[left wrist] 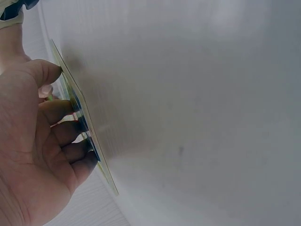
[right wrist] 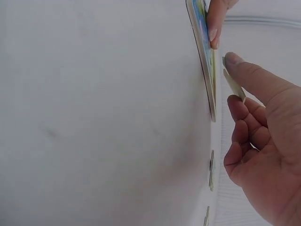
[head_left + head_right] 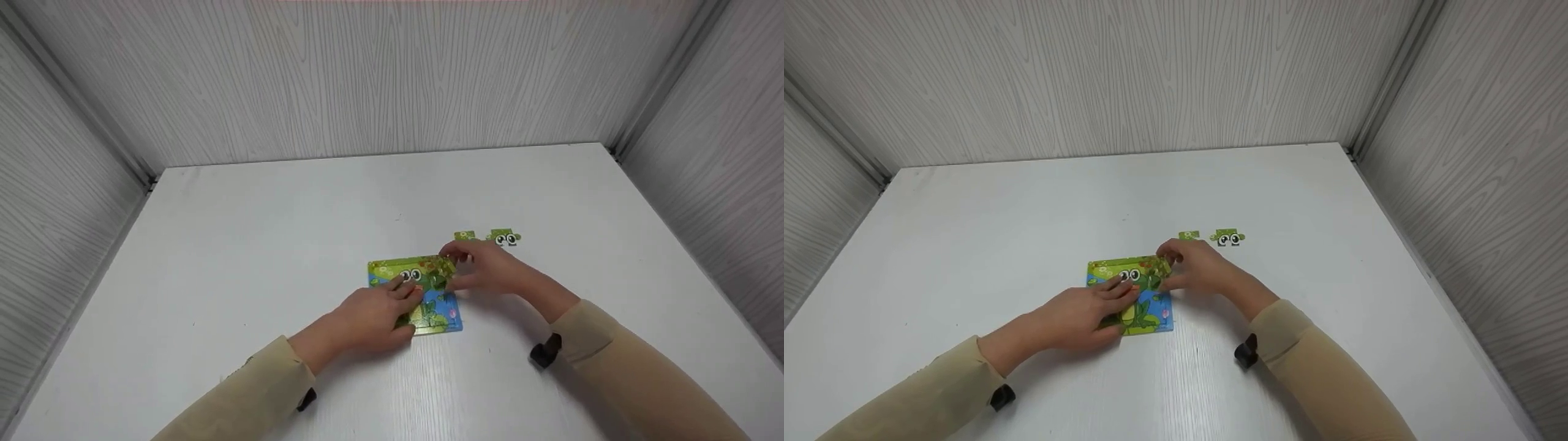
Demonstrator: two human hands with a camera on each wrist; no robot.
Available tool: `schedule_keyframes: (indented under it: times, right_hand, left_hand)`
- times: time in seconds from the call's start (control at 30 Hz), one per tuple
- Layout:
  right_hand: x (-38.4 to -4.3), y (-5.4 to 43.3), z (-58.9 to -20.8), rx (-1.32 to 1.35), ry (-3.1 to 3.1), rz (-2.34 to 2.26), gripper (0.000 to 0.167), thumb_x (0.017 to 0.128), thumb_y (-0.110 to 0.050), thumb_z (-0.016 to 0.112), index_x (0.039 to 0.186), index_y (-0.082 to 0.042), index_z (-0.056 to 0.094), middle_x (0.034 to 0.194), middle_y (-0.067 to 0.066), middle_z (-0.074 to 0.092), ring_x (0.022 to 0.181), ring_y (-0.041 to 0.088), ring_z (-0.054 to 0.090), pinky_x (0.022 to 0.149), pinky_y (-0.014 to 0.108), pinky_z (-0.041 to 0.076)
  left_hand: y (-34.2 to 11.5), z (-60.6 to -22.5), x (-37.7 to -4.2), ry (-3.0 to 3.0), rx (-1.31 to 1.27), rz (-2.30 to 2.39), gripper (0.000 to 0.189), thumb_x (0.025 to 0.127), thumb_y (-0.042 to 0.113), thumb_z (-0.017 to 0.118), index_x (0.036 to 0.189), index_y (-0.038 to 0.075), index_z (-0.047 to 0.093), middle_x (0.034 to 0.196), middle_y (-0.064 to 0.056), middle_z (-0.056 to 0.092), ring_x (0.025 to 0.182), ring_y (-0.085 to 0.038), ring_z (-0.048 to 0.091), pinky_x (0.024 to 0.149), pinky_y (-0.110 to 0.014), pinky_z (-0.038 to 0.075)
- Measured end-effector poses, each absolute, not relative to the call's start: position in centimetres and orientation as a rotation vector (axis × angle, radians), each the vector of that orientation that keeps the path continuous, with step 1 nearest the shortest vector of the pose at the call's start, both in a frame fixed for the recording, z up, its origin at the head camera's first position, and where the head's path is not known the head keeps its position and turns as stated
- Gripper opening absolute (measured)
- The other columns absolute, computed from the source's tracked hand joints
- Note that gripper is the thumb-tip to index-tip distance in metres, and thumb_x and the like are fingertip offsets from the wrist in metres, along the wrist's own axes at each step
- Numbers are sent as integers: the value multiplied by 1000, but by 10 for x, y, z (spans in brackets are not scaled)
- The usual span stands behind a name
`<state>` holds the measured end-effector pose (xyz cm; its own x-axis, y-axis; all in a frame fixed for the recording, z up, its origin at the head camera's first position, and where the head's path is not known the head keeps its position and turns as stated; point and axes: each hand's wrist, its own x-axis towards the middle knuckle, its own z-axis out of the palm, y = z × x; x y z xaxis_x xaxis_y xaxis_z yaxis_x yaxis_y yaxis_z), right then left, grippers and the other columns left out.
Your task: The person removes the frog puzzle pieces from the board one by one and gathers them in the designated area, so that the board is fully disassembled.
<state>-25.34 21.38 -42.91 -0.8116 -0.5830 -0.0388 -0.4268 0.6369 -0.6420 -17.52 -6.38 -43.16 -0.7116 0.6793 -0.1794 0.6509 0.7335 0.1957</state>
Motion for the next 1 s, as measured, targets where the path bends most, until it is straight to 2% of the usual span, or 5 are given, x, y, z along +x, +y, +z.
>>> schedule_keyframes:
  times: [0.17, 0.57, 0.9, 1.0]
  right_hand:
    - [-257, 229, -424, -792, 2651, -1098, 60, 87, -28, 91, 138, -11, 65, 130, 2, 68, 118, 29, 58, 101, 53, 45]
    - [-278, 285, -418, -610, 2764, -1195, 60, 90, -25, 89, 141, -11, 61, 137, 7, 63, 131, 34, 53, 108, 53, 42]
    - [-291, 331, -424, -474, 2816, -1167, 63, 90, -35, 88, 141, -11, 61, 140, 8, 61, 134, 33, 50, 107, 52, 40]
    - [-293, 342, -425, -445, 2806, -1177, 64, 91, -36, 87, 142, -9, 61, 141, 11, 60, 136, 36, 49, 107, 54, 39]
  left_hand:
    - [-65, -433, -175, 2708, 1066, 180, 65, 107, 42, 48, 165, 13, 40, 169, -8, 37, 157, -31, 32, 116, -49, 44]
    - [-65, -432, -173, 2690, 1040, 182, 66, 108, 45, 45, 167, 15, 36, 172, -5, 31, 159, -28, 27, 121, -47, 39]
    - [-65, -432, -172, 2686, 1037, 171, 64, 109, 41, 42, 167, 15, 35, 172, -6, 31, 159, -28, 26, 123, -45, 36]
    - [-65, -432, -173, 2689, 1046, 176, 63, 108, 39, 41, 167, 15, 36, 172, -6, 31, 159, -28, 27, 121, -45, 38]
